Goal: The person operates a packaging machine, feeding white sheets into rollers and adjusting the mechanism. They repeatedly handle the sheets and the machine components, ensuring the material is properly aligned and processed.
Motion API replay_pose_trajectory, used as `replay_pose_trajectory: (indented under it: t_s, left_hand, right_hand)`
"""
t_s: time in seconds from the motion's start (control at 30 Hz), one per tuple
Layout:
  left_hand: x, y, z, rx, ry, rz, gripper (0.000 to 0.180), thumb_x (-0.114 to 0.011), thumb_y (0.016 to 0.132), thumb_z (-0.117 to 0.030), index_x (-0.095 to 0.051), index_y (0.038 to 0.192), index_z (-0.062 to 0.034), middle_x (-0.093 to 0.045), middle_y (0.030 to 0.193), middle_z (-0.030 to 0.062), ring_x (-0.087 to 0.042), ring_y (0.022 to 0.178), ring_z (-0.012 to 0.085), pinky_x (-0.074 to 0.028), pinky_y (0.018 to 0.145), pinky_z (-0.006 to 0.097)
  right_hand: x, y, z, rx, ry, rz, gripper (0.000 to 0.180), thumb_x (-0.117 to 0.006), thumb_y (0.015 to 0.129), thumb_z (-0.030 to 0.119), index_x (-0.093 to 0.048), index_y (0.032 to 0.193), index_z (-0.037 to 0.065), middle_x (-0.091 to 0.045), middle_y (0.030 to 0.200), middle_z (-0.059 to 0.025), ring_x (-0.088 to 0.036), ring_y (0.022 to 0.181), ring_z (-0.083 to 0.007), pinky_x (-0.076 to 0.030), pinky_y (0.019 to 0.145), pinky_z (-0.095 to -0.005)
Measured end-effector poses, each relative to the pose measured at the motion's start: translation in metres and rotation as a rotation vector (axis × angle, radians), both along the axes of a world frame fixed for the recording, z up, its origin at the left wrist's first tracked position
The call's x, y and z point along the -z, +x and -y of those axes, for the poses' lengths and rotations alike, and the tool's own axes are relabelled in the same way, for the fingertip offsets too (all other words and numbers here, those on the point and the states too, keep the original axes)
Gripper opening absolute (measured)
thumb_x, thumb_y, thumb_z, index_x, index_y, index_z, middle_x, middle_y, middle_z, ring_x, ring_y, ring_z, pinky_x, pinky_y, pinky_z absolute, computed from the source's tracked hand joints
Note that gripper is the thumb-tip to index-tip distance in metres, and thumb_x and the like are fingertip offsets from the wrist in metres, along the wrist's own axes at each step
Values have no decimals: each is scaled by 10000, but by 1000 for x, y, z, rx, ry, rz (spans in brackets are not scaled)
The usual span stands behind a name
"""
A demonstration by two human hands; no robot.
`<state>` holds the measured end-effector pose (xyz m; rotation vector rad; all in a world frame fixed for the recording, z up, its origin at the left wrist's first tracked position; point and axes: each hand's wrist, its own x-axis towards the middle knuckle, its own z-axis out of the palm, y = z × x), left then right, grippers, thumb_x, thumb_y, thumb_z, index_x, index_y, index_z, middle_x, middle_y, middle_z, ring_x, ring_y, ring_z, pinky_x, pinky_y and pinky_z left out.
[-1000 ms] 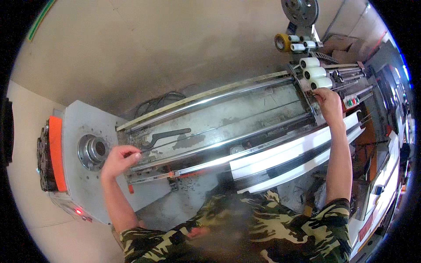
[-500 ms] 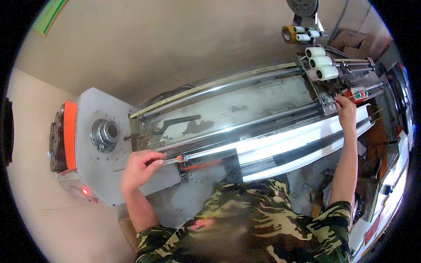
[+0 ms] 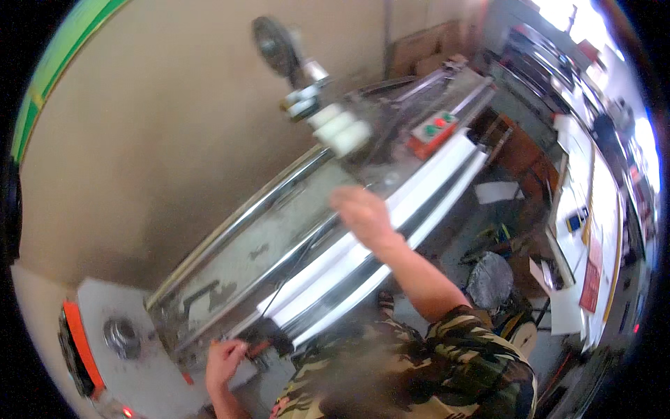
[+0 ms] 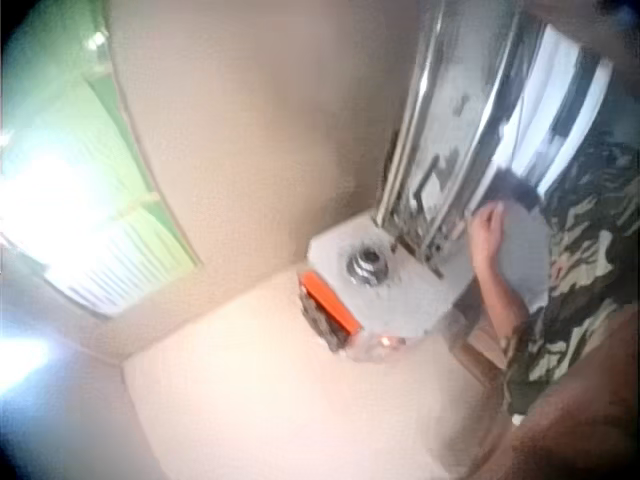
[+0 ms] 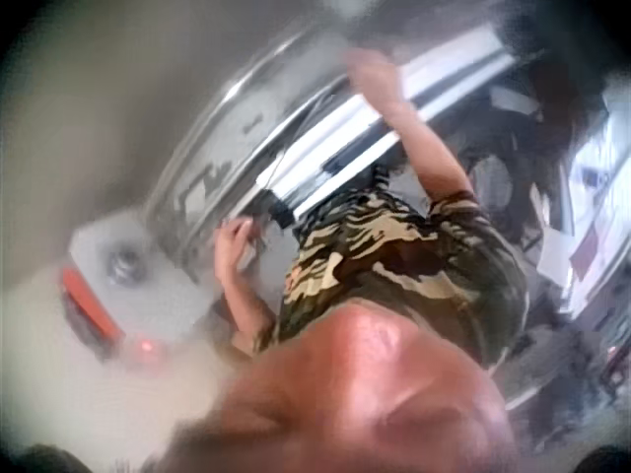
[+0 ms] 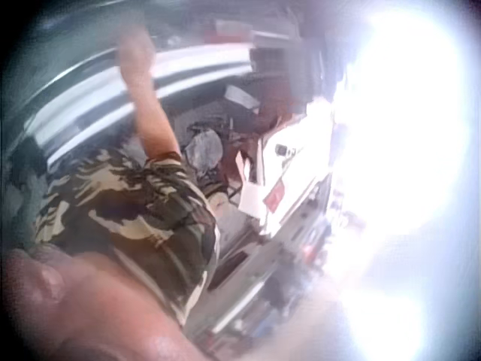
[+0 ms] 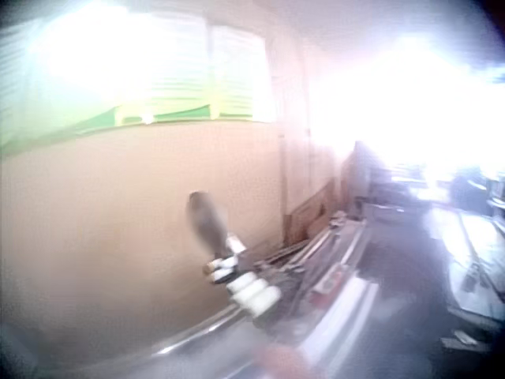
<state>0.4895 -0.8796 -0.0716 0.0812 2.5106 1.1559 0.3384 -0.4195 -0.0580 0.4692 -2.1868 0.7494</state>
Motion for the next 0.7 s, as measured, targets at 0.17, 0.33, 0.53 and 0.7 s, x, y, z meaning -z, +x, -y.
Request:
replay_pose_trajectory:
  t_s: [0.17, 0.33, 0.53, 0.7]
  left_hand:
    - [4, 17, -3, 59, -204, 24, 287, -714, 890, -274, -781, 1010, -22, -757, 919, 130, -704, 890, 316, -542, 787, 419]
    - [68, 55, 26, -135, -367, 77, 355, -746, 888, -326, -769, 1072, -22, -755, 1032, 178, -707, 975, 273, -531, 894, 400]
    - [64, 63, -30, -277, -381, -75, 450, -762, 866, -354, -731, 1195, -50, -743, 1110, 192, -703, 1047, 297, -515, 951, 433]
    - [-1, 24, -144, -320, -137, -242, 158, -753, 822, -148, -739, 827, 9, -663, 696, 83, -628, 666, 198, -507, 657, 331]
  right_hand:
    - [-34, -8, -89, 169, 32, -121, 188, -699, 795, 25, -719, 982, 32, -713, 1100, -132, -698, 956, -305, -578, 807, -372]
    - [-58, -10, -173, 251, 33, -203, 188, -701, 792, 9, -716, 979, 25, -713, 1107, -129, -700, 956, -300, -580, 812, -364]
    - [-36, 5, -176, 80, 139, -159, 267, -674, 781, 39, -708, 1045, 36, -713, 1123, -125, -707, 977, -298, -601, 807, -379]
    - [-28, 42, -106, -200, 136, 115, 323, -673, 785, 72, -688, 1108, 80, -707, 1037, -93, -704, 849, -265, -588, 686, -372]
